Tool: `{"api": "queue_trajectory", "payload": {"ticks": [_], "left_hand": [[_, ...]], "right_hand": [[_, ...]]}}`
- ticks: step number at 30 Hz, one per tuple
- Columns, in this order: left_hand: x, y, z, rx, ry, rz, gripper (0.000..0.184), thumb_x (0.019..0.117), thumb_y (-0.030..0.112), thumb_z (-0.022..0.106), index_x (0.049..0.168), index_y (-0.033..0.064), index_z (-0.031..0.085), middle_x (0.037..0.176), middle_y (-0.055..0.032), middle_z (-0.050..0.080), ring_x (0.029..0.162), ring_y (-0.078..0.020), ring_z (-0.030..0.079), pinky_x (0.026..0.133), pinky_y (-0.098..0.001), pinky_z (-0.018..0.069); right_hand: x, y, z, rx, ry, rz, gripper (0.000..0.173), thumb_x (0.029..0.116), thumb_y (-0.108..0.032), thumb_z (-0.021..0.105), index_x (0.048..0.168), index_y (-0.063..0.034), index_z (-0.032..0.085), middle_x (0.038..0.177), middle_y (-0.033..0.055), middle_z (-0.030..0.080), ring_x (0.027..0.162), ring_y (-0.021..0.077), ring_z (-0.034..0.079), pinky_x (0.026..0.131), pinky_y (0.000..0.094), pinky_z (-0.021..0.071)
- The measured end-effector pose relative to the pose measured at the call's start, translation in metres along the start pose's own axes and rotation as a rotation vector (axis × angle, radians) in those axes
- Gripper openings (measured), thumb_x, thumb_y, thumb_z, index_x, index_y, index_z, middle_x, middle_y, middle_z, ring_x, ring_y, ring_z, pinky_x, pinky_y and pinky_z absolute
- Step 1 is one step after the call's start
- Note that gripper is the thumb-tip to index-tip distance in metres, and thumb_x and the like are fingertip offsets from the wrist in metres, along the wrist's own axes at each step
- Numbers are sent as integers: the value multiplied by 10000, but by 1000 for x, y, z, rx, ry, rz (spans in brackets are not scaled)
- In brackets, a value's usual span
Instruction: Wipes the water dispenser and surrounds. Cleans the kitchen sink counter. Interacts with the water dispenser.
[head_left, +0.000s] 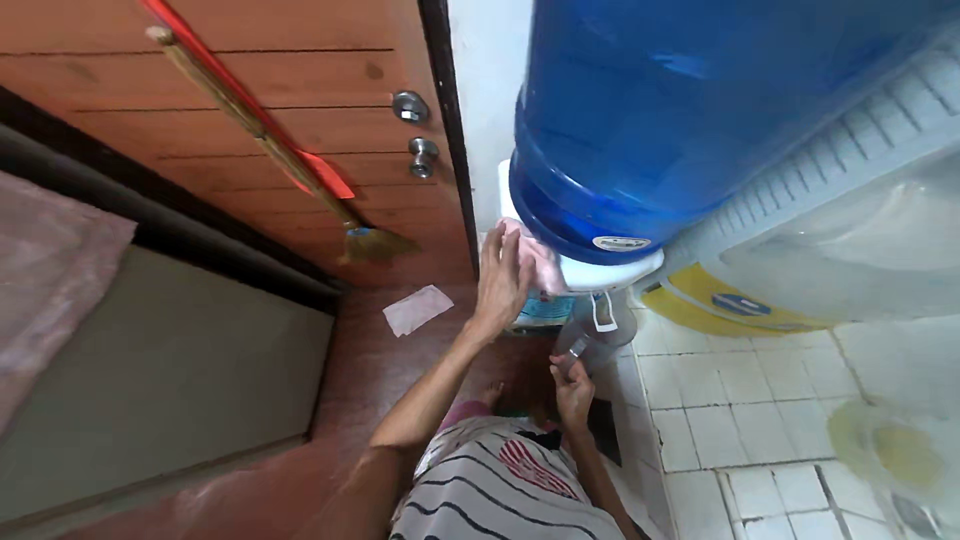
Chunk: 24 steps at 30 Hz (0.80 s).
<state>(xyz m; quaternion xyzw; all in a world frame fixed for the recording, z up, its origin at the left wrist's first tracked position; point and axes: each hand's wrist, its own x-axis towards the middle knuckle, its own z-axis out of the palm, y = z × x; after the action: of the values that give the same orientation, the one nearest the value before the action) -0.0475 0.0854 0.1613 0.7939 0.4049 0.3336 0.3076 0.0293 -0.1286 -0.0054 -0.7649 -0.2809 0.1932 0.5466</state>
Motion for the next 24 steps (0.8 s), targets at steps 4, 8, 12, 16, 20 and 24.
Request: {"api": "queue_trajectory", "payload": {"ticks": [4, 8, 12, 16, 20, 24], "left_hand": [[39, 4, -18, -4, -97, 21, 423, 1058, 121, 465, 1455, -14, 514, 1618, -210, 346, 1451, -390, 407, 1156, -544, 387], [117, -17, -31, -42, -184, 71, 362, 1034, 9, 456, 1364, -59, 588, 1523, -229, 477, 1367, -350, 520, 1137, -491, 427], [171, -6, -35, -16, -328, 80, 362, 997, 41, 580, 1337, -81, 589, 1429, -265, 553, 1271, -388, 588, 1094, -535, 443], [167, -18, -23, -40, -309, 180, 540, 940, 97, 669, 1411, -103, 495, 1434, -300, 527, 1370, -382, 498, 1178, -481, 361], [122, -30, -29, -133, -259, 317, 362, 1047, 82, 460, 1354, -59, 587, 1509, -227, 496, 1503, -342, 340, 1248, -467, 265], [57, -37, -24, -63, -229, 321, 508, 1061, 353, 447, 1428, 19, 557, 1595, -135, 419, 1535, -290, 284, 1250, -464, 272]], "right_hand": [[-2, -3, 0, -9, 11, 1, 254, 861, 52, 715, 1112, 87, 699, 1058, 154, 763, 982, 189, 743, 899, 328, 596], [-2, 2, 1, 10, -2, -29, 284, 870, 42, 703, 1145, 107, 683, 1093, 188, 749, 1016, 234, 737, 921, 367, 593], [-1, 5, 3, 4, 17, -38, 290, 862, 42, 713, 1147, 96, 691, 1094, 178, 752, 1011, 218, 739, 905, 348, 599], [1, 3, 5, 0, 35, -22, 286, 851, 47, 723, 1134, 84, 699, 1082, 167, 756, 1002, 209, 741, 906, 344, 600], [2, 5, 6, -4, 45, -42, 283, 846, 36, 725, 1125, 82, 705, 1075, 164, 758, 992, 196, 744, 895, 333, 601], [2, 3, 6, 5, 46, -35, 285, 845, 50, 724, 1126, 87, 703, 1079, 165, 757, 997, 190, 741, 906, 318, 594]]}}
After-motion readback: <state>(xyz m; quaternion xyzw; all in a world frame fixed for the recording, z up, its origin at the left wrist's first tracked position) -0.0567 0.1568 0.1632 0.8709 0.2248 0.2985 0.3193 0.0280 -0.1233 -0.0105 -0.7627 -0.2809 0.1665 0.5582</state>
